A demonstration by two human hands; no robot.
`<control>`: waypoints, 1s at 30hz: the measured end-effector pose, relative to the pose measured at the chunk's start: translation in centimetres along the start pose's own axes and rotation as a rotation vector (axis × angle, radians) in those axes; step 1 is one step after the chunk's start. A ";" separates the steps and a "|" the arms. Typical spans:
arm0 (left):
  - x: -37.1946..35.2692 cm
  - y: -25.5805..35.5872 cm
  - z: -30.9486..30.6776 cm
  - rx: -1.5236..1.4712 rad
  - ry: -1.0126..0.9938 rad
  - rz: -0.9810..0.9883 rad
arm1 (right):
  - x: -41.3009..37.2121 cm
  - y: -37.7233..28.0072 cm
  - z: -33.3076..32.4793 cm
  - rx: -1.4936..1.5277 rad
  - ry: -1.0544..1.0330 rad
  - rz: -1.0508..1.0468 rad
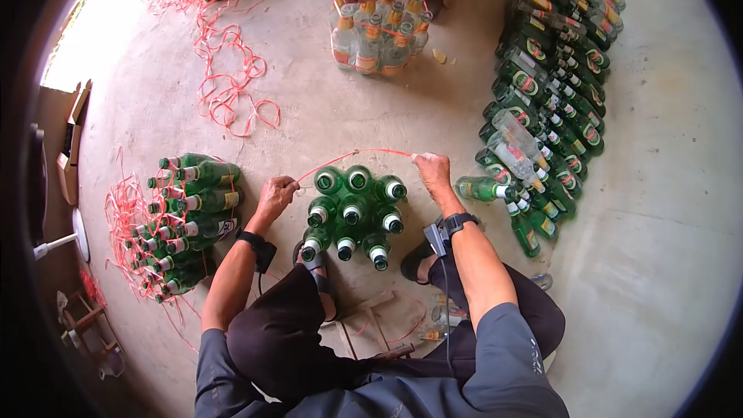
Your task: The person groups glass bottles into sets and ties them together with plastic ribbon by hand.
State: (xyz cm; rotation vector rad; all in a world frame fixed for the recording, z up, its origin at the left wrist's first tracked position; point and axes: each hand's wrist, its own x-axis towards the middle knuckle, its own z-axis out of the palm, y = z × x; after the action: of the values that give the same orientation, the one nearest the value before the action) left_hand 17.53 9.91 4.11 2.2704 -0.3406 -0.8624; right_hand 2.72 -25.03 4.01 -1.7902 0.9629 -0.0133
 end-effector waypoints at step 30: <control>-12.1 -5.4 7.4 -0.531 -0.098 -0.266 | -16.2 21.6 10.4 0.281 -0.318 0.297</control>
State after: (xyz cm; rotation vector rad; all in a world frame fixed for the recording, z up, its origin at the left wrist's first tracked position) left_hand 3.62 15.62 2.26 1.8011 0.1437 -1.0550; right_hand -16.64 -9.63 -11.06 -1.3317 0.9342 0.3011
